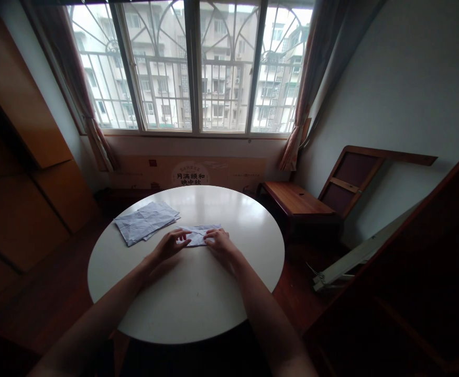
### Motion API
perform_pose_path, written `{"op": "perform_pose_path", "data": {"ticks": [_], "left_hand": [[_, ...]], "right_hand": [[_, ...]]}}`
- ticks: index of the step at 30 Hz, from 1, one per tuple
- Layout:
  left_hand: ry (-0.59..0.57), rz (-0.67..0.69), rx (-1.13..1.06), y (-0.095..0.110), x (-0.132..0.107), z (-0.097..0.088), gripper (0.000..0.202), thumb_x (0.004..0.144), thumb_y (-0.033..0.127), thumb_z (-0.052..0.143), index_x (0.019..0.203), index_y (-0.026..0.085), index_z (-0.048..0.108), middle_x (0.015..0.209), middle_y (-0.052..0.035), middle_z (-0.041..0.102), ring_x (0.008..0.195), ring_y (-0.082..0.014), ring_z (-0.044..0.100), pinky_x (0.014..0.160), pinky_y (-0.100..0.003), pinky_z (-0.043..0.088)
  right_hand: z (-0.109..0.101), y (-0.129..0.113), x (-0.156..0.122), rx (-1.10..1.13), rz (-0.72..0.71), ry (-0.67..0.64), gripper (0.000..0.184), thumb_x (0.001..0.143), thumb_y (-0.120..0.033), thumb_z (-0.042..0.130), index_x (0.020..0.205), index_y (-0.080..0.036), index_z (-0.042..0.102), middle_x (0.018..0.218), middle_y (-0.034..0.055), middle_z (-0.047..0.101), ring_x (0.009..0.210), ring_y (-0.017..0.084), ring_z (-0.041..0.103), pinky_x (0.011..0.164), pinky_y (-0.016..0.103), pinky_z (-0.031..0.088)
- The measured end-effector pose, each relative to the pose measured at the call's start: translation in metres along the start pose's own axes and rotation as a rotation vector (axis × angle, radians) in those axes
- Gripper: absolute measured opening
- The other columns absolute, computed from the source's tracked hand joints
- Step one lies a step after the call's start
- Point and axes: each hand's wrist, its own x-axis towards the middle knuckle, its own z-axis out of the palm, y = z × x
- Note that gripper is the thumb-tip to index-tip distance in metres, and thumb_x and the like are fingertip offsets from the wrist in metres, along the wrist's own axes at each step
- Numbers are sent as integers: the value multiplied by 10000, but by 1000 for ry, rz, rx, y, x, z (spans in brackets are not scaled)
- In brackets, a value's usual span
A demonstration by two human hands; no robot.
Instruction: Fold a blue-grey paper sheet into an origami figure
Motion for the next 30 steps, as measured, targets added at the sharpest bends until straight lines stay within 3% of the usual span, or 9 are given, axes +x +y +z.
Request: {"op": "perform_pose_path", "data": {"ticks": [3,6,10,13,18,23,27,30], "left_hand": [[-83,194,-103,6,-3,5,395,903,365,571,1273,229,599,1174,-84,664,1058,-212,617,940,-320,458],[-168,253,-90,11,-6,6,529,887,382,605,1390,270,482,1234,-70,642,1138,-231,582,1011,-363,414],[-203,208,-25,10,-5,5,592,881,382,615,1433,293,421,1214,-65,642,1137,-242,574,1024,-386,397],[-190,138,54,5,-4,7,528,884,397,603,1387,282,492,1247,-82,616,1157,-258,563,1049,-412,371],[-184,74,112,-4,-3,13,404,901,448,563,1257,266,621,1329,-90,571,1260,-277,501,1091,-453,325],[-195,54,86,-6,-3,14,421,897,451,566,1273,267,608,1336,-89,571,1261,-267,505,1113,-463,304],[-197,58,88,-5,-3,13,421,896,448,568,1270,258,610,1336,-94,572,1255,-270,511,1112,-467,305],[-200,53,82,-3,-3,12,409,896,440,568,1257,256,618,1338,-93,572,1251,-267,514,1113,-466,304]], "right_hand": [[-2,-2,-1,-15,-2,-8,228,833,-333,611,1004,-307,760,1197,28,675,1115,286,551,986,441,370],[-3,-5,-2,-11,-1,-14,249,842,-351,604,1036,-303,752,1211,29,670,1123,294,534,990,452,356],[-7,-9,-3,1,25,10,268,832,-358,622,1052,-271,749,1116,58,708,1123,299,520,985,448,355],[-9,-13,-3,18,5,54,246,829,-345,625,996,-233,766,968,79,741,1086,292,548,956,426,381],[-10,-19,-3,140,-76,14,257,825,-280,596,976,-167,771,849,85,745,772,200,638,738,294,462],[-11,-18,-2,231,-50,-24,281,827,-296,564,916,-132,775,765,62,734,641,156,600,611,240,428],[-11,-16,0,293,-24,-53,317,840,-326,539,770,-114,764,658,52,703,570,129,550,571,225,396],[-10,-14,1,311,-10,-69,317,837,-331,539,768,-114,758,658,53,702,555,123,537,554,223,379]]}}
